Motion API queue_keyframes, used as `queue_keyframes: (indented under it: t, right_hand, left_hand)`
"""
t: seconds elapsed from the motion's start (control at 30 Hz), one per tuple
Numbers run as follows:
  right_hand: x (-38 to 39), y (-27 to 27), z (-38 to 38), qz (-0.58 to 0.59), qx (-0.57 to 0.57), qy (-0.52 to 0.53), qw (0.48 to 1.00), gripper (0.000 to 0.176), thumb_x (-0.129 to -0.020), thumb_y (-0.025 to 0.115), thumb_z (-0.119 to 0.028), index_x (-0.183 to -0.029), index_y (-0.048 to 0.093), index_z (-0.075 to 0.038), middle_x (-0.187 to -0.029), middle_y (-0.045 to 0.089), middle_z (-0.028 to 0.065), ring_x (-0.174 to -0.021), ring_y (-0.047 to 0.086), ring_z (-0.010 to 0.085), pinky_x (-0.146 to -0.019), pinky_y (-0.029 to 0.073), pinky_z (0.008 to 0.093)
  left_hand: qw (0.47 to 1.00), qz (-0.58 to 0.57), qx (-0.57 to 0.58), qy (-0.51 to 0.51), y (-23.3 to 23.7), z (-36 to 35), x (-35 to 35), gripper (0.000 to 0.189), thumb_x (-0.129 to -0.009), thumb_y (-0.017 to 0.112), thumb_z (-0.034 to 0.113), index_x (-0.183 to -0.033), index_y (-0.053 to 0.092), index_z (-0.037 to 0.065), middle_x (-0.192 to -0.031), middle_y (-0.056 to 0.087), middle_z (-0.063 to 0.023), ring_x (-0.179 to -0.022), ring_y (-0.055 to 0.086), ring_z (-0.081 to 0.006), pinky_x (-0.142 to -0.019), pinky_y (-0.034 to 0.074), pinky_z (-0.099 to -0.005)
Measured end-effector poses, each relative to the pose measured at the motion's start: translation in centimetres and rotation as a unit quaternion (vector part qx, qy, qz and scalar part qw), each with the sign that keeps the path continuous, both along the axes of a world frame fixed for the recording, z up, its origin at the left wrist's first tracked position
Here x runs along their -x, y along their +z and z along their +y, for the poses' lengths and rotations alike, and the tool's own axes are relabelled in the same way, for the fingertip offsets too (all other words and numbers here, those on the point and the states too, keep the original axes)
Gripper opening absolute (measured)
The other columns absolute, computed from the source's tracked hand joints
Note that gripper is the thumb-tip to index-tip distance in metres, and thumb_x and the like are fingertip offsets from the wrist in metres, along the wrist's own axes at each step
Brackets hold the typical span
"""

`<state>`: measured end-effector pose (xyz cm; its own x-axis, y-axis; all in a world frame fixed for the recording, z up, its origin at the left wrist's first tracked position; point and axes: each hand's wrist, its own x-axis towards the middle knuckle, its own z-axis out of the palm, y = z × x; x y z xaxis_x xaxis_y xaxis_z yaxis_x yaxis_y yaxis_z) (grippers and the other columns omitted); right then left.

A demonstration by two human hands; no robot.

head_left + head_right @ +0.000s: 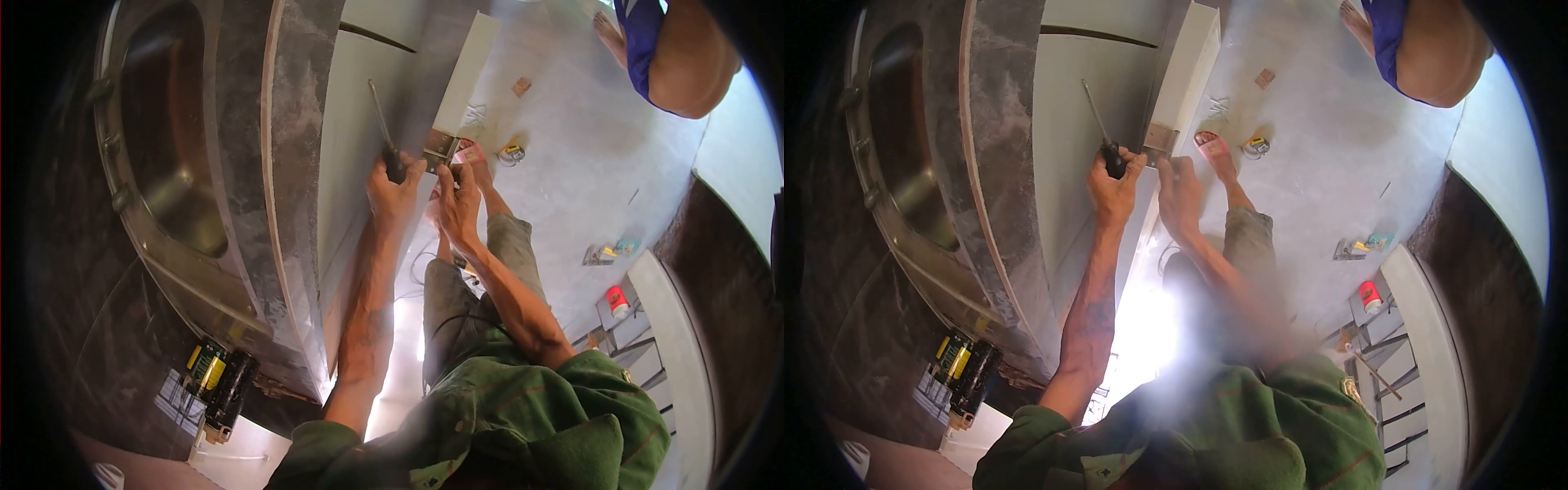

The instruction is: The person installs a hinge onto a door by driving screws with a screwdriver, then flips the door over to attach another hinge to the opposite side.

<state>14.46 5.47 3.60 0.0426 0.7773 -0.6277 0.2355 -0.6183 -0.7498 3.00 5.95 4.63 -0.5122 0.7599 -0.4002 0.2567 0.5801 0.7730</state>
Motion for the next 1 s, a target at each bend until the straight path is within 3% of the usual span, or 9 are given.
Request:
queue_keyframes:
  t: [0.23, 0.33, 0.43, 0.7, 0.83, 0.87, 0.9, 0.93, 1.0]
  right_hand:
    - [-1.3, -1.3, -2.7, 0.096, 0.044, 0.041, 0.994, 0.045, -0.091, 0.064, -0.039, -0.111, 0.056, 0.001, -0.084, 0.065, 0.0168, -0.073, 0.063, 0.0255, -0.067, 0.049, 0.0360]
    - [-1.4, -0.2, -3.3, 0.066, 0.072, 0.132, 0.986, 0.056, -0.087, 0.068, -0.039, -0.119, 0.049, 0.002, -0.083, 0.066, 0.0178, -0.073, 0.064, 0.0262, -0.066, 0.049, 0.0366]
    - [-1.4, 0.5, -4.4, 0.060, 0.059, 0.151, 0.985, 0.057, -0.086, 0.070, -0.038, -0.119, 0.046, 0.002, -0.082, 0.065, 0.0183, -0.072, 0.064, 0.0287, -0.066, 0.049, 0.0385]
    - [1.5, -2.4, -6.8, -0.033, -0.173, 0.184, 0.967, 0.037, -0.086, 0.072, -0.029, -0.095, 0.049, -0.002, -0.076, 0.052, 0.0083, -0.071, 0.051, 0.0183, -0.063, 0.043, 0.0358]
    - [2.7, -9.7, -7.1, 0.008, -0.109, 0.164, 0.980, 0.038, -0.089, 0.069, -0.037, -0.096, 0.048, -0.005, -0.076, 0.047, 0.0032, -0.069, 0.047, 0.0148, -0.060, 0.043, 0.0345]
    - [3.8, -4.5, -7.0, -0.034, -0.101, 0.175, 0.979, 0.038, -0.090, 0.069, -0.036, -0.098, 0.048, -0.005, -0.077, 0.048, 0.0033, -0.068, 0.046, 0.0137, -0.056, 0.042, 0.0316]
    - [4.2, -6.4, -7.3, -0.030, -0.173, 0.172, 0.969, 0.037, -0.090, 0.069, -0.035, -0.099, 0.049, -0.005, -0.077, 0.050, 0.0035, -0.067, 0.046, 0.0125, -0.053, 0.042, 0.0299]
    - [4.0, -9.2, -6.0, -0.061, -0.087, 0.213, 0.971, 0.050, -0.087, 0.066, -0.049, -0.101, 0.052, -0.003, -0.096, 0.062, 0.0184, -0.089, 0.059, 0.0303, -0.086, 0.045, 0.0425]
    - [3.7, -14.7, -4.2, 0.015, -0.152, 0.222, 0.963, 0.051, -0.087, 0.067, -0.048, -0.099, 0.052, -0.001, -0.091, 0.062, 0.0141, -0.081, 0.060, 0.0262, -0.075, 0.049, 0.0427]
  left_hand:
    - [0.998, 0.057, 0.009, -0.014, 1.1, -1.0, 0.2, 0.030, -0.079, 0.080, 0.025, -0.088, 0.063, 0.002, -0.075, 0.065, -0.0055, -0.072, 0.062, -0.0152, -0.067, 0.050, -0.0311]
    - [0.993, 0.115, 0.035, -0.008, 3.3, -2.9, -0.3, 0.029, -0.082, 0.073, 0.025, -0.092, 0.061, 0.001, -0.083, 0.066, -0.0148, -0.079, 0.065, -0.0333, -0.073, 0.050, -0.0429]
    - [0.990, 0.132, 0.050, 0.014, 4.8, -7.0, -1.2, 0.032, -0.084, 0.071, 0.026, -0.097, 0.060, 0.000, -0.087, 0.065, -0.0189, -0.083, 0.064, -0.0383, -0.075, 0.049, -0.0438]
    - [0.982, 0.070, 0.145, 0.095, 8.7, -24.6, -6.2, 0.033, -0.083, 0.071, 0.026, -0.097, 0.057, 0.000, -0.087, 0.064, -0.0190, -0.083, 0.064, -0.0381, -0.074, 0.049, -0.0445]
    - [0.970, 0.123, 0.135, 0.159, 8.2, -36.6, -9.7, 0.031, -0.083, 0.070, 0.022, -0.099, 0.057, -0.001, -0.091, 0.064, -0.0196, -0.085, 0.063, -0.0390, -0.075, 0.050, -0.0454]
    - [0.966, 0.132, 0.137, 0.177, 7.2, -40.1, -10.8, 0.030, -0.083, 0.070, 0.021, -0.100, 0.057, -0.001, -0.092, 0.064, -0.0198, -0.086, 0.063, -0.0395, -0.075, 0.050, -0.0457]
    - [0.961, 0.142, 0.135, 0.194, 6.8, -42.9, -11.6, 0.030, -0.083, 0.069, 0.020, -0.100, 0.057, -0.001, -0.093, 0.064, -0.0200, -0.087, 0.063, -0.0399, -0.076, 0.050, -0.0460]
    - [0.958, 0.128, 0.102, 0.235, 7.3, -45.2, -12.6, 0.026, -0.085, 0.065, 0.019, -0.101, 0.054, 0.003, -0.088, 0.058, -0.0239, -0.084, 0.058, -0.0453, -0.071, 0.045, -0.0519]
    - [0.941, 0.114, 0.131, 0.289, 8.3, -49.3, -15.0, 0.024, -0.085, 0.064, 0.017, -0.100, 0.054, 0.002, -0.088, 0.058, -0.0235, -0.084, 0.058, -0.0449, -0.072, 0.045, -0.0525]
